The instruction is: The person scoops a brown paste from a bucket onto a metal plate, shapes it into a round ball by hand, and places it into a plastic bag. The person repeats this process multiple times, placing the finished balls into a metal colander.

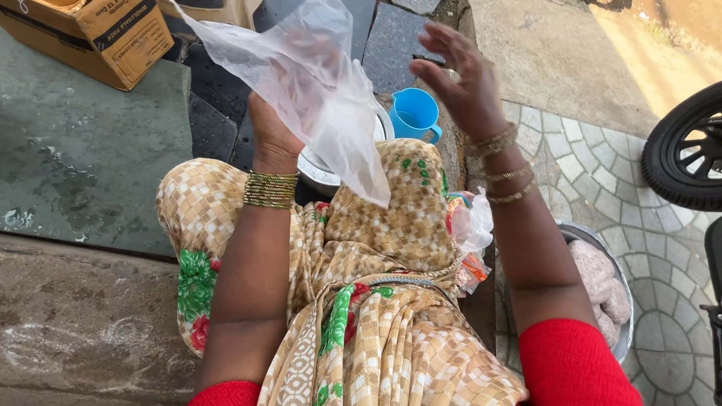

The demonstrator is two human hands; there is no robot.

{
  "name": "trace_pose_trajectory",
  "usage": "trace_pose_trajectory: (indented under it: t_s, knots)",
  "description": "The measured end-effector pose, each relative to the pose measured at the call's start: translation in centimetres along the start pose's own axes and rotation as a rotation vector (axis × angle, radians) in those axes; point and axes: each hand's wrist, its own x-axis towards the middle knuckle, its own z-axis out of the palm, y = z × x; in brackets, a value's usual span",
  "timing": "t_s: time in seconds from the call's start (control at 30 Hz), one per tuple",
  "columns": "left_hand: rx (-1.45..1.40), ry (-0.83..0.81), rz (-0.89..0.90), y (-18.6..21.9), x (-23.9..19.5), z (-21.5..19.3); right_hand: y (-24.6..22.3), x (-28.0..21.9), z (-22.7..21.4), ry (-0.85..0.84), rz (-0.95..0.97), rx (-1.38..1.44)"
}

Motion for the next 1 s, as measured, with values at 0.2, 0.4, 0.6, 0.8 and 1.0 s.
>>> trace_pose_trajectory:
  t_s: [0.2, 0.4, 0.6, 0.8, 1.0]
  knots:
    - [0.196, 0.201, 0.274, 5.4, -2.2, -0.9, -3.9, 9.0, 8.6, -0.433, 0.327, 0.364]
    - [0.149, 0.558, 0.894, 11.6, -6.8, 0.4, -0.8, 14.5, 10.9, -0.095, -0.203, -0.209]
    - [0.452, 0.02, 0.08, 5.0, -4.6, 0.0, -4.4, 17.2, 13.0, -0.176, -0.313, -0.147]
    - [0.06, 0.543, 0.472, 1.6, 0.8, -3.9, -9.2, 15.0, 12.6, -0.271, -0.516, 0.033]
    - [-0.033, 0.472, 0.46, 3.3, 3.2, -6.9, -13.4, 10.4, 11.1, -0.491, -0.627, 0.095]
